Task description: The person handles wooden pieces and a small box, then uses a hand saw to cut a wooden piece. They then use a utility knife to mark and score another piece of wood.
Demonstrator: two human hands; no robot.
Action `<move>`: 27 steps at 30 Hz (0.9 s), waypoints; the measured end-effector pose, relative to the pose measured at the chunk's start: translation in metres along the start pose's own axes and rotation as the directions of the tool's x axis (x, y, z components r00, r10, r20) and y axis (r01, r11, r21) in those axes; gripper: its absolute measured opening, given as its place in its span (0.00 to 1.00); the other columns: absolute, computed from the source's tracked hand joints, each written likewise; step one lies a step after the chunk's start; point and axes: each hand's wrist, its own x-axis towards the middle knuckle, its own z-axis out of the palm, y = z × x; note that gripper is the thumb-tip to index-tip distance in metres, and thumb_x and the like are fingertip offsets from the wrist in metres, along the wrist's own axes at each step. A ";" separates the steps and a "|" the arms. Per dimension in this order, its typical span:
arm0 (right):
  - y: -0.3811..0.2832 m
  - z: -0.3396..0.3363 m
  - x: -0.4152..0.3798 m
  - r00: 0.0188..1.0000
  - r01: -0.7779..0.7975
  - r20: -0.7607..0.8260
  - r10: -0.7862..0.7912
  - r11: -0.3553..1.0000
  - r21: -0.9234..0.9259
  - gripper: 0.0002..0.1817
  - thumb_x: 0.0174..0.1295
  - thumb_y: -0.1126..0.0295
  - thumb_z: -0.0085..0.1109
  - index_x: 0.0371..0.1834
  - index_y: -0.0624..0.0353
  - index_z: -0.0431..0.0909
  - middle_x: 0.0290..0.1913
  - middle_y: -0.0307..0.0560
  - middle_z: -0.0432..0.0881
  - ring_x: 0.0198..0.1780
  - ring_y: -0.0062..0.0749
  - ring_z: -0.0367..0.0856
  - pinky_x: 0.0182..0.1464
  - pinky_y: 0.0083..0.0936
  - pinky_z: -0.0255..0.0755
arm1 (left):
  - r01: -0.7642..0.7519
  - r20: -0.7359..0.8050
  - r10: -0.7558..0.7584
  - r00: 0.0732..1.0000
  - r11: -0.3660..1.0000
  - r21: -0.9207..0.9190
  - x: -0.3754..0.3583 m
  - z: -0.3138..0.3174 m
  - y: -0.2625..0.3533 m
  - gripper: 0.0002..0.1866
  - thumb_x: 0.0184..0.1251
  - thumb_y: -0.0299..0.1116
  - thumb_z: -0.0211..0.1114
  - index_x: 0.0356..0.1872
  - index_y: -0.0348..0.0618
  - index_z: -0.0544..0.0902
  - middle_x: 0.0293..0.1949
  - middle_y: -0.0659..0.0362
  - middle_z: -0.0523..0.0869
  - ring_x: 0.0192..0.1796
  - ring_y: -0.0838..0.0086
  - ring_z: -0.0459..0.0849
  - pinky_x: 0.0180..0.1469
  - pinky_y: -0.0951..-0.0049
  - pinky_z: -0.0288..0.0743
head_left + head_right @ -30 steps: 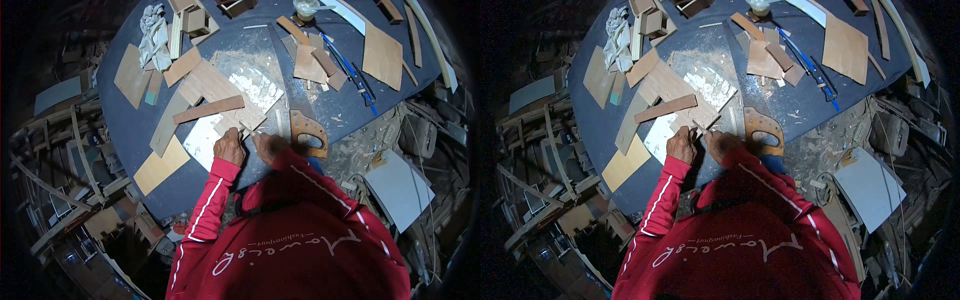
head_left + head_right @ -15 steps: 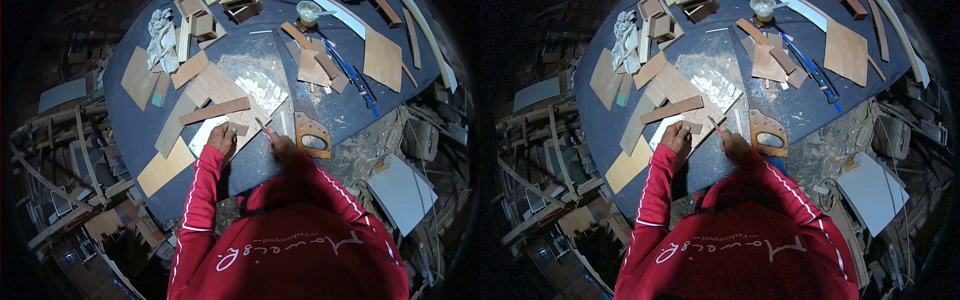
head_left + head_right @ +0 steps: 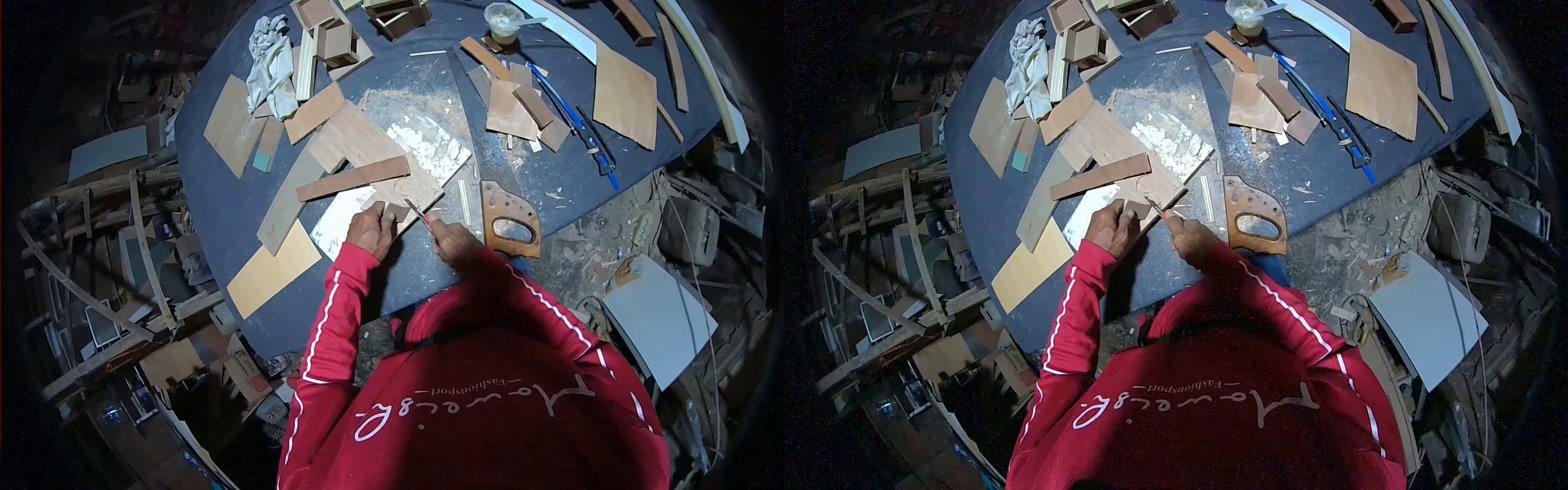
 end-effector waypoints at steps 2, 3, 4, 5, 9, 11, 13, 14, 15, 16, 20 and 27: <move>-0.004 0.002 0.004 0.950 -0.303 0.155 0.271 0.923 0.238 0.14 0.65 0.72 0.48 0.50 0.65 0.65 0.23 0.58 0.78 0.27 0.56 0.80 0.31 0.43 0.72 | 0.033 -0.068 -0.019 0.997 0.977 0.210 -0.002 0.008 0.008 0.11 0.69 0.32 0.56 0.32 0.33 0.77 0.25 0.40 0.82 0.30 0.46 0.83 0.35 0.54 0.75; -0.003 0.005 0.004 0.950 -0.303 0.153 0.273 0.922 0.241 0.14 0.65 0.72 0.48 0.50 0.65 0.65 0.23 0.58 0.78 0.27 0.56 0.80 0.31 0.43 0.72 | 0.038 -0.106 -0.019 0.994 0.982 0.184 -0.003 0.014 0.009 0.11 0.68 0.33 0.57 0.31 0.33 0.77 0.25 0.38 0.81 0.31 0.41 0.82 0.34 0.49 0.74; -0.003 0.008 0.004 0.990 -0.136 0.037 0.134 0.989 0.052 0.15 0.63 0.73 0.51 0.50 0.67 0.65 0.23 0.59 0.78 0.28 0.58 0.81 0.30 0.44 0.72 | 0.038 -0.103 -0.019 0.995 0.982 0.184 -0.003 0.016 0.012 0.11 0.68 0.33 0.57 0.31 0.33 0.77 0.25 0.38 0.81 0.31 0.41 0.82 0.34 0.49 0.74; -0.002 0.011 0.004 0.998 0.022 -0.048 -0.030 0.987 -0.157 0.16 0.61 0.75 0.53 0.50 0.69 0.65 0.24 0.59 0.79 0.29 0.59 0.81 0.30 0.45 0.72 | 0.048 -0.118 -0.020 0.993 0.968 0.246 -0.004 0.018 0.015 0.11 0.68 0.33 0.58 0.30 0.34 0.76 0.24 0.38 0.81 0.30 0.41 0.81 0.33 0.49 0.74; -0.012 0.006 0.000 1.000 -0.008 0.005 0.009 0.992 -0.123 0.16 0.60 0.75 0.54 0.50 0.69 0.65 0.24 0.60 0.79 0.30 0.59 0.81 0.30 0.46 0.72 | 0.053 -0.159 0.000 0.987 0.942 0.331 -0.007 0.024 0.014 0.10 0.68 0.32 0.57 0.30 0.35 0.75 0.23 0.38 0.80 0.28 0.41 0.81 0.30 0.49 0.73; -0.014 0.007 -0.002 0.979 0.150 -0.104 -0.174 0.967 -0.204 0.14 0.66 0.71 0.48 0.51 0.67 0.66 0.24 0.60 0.79 0.28 0.55 0.81 0.30 0.44 0.72 | 0.048 -0.173 0.008 0.985 0.948 0.313 -0.009 0.025 0.021 0.10 0.67 0.31 0.57 0.29 0.35 0.75 0.21 0.37 0.79 0.27 0.40 0.81 0.31 0.47 0.73; -0.022 0.001 -0.003 0.993 0.093 -0.062 -0.101 0.988 -0.124 0.14 0.68 0.70 0.46 0.52 0.66 0.66 0.24 0.60 0.79 0.27 0.54 0.81 0.29 0.44 0.71 | 0.040 -0.186 0.017 0.982 0.954 0.296 -0.010 0.026 0.023 0.09 0.66 0.29 0.57 0.29 0.34 0.74 0.20 0.36 0.79 0.27 0.38 0.80 0.32 0.46 0.74; -0.029 -0.004 -0.003 0.999 0.031 -0.016 -0.032 0.998 -0.047 0.14 0.70 0.69 0.44 0.53 0.65 0.65 0.23 0.60 0.79 0.26 0.53 0.81 0.29 0.44 0.71 | 0.028 -0.197 0.033 0.980 0.955 0.297 -0.010 0.026 0.022 0.09 0.66 0.29 0.57 0.29 0.34 0.74 0.19 0.36 0.79 0.26 0.39 0.80 0.31 0.46 0.74; -0.036 -0.008 -0.003 0.999 0.031 -0.013 -0.031 0.998 -0.047 0.14 0.70 0.69 0.44 0.53 0.65 0.65 0.23 0.60 0.79 0.26 0.53 0.81 0.29 0.44 0.71 | 0.016 -0.209 0.049 0.977 0.955 0.297 -0.010 0.027 0.021 0.09 0.66 0.29 0.56 0.28 0.34 0.74 0.19 0.37 0.78 0.26 0.39 0.80 0.31 0.46 0.74; -0.041 -0.012 -0.002 0.994 -0.096 0.061 0.093 0.994 0.050 0.13 0.70 0.69 0.43 0.52 0.66 0.66 0.23 0.61 0.78 0.26 0.53 0.80 0.29 0.43 0.71 | 0.018 -0.208 0.047 0.977 0.955 0.296 -0.010 0.027 0.021 0.09 0.66 0.29 0.56 0.28 0.34 0.74 0.19 0.37 0.78 0.26 0.39 0.80 0.31 0.46 0.74; -0.049 -0.009 -0.003 0.986 -0.162 0.045 0.159 0.985 0.052 0.13 0.70 0.69 0.41 0.48 0.67 0.70 0.22 0.61 0.77 0.25 0.51 0.79 0.31 0.40 0.71 | 0.030 -0.207 0.030 0.978 0.959 0.282 -0.010 0.027 0.021 0.08 0.66 0.29 0.57 0.29 0.35 0.74 0.19 0.37 0.78 0.25 0.40 0.80 0.30 0.46 0.73; -0.041 0.009 0.001 0.996 0.043 -0.056 -0.069 0.924 -0.379 0.13 0.67 0.72 0.44 0.50 0.68 0.70 0.25 0.63 0.78 0.28 0.56 0.81 0.29 0.46 0.72 | 0.037 -0.227 0.033 0.973 0.953 0.301 -0.011 0.028 0.019 0.08 0.66 0.30 0.58 0.30 0.36 0.74 0.19 0.40 0.78 0.24 0.42 0.79 0.28 0.48 0.71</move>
